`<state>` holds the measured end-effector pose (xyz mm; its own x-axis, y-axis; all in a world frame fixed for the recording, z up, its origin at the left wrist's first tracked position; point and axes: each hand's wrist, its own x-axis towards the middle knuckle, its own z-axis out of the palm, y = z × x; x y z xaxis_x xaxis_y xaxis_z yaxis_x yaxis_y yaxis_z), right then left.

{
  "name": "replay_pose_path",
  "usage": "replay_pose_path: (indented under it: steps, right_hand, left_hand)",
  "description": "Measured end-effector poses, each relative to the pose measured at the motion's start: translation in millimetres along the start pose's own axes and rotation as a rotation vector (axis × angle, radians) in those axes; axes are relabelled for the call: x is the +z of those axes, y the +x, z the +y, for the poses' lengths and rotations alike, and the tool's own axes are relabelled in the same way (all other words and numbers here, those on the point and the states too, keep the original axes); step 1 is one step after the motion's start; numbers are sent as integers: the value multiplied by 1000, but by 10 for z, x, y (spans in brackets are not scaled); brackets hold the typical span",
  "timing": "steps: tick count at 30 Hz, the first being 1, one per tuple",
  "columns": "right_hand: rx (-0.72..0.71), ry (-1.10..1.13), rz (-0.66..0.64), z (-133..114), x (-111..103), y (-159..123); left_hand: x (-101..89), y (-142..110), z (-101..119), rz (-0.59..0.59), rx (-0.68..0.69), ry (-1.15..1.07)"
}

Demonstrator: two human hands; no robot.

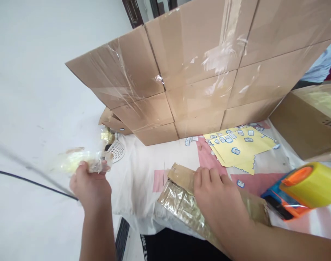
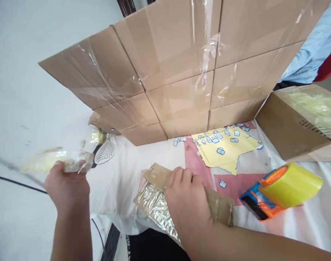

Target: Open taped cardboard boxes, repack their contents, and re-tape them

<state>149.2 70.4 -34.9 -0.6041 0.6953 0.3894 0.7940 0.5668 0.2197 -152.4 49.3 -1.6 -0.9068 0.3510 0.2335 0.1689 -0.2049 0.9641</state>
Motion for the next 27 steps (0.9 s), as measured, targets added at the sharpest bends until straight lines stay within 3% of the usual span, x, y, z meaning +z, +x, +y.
replay_pose_path:
  steps: [4,11,15,20,27]
  right_hand:
    - [6,110,-8,81,-16,42]
    - [61,78,-160,231,-141,542]
    - [-17,69,-283,285,-200,682]
    - [-169,183,-264,246,-55,407]
    - [-143,213,60,303,-29,-265]
  left_hand:
    - [-134,22,19,80,-74,-148]
    - [-292,51,-56,17,-119,-193]
    - [-401,40,-98,-21,-121,-188]
    - [-507,-8,-221,-34,-139,-155]
    - [-627,-209,-453,-80,-177,-182]
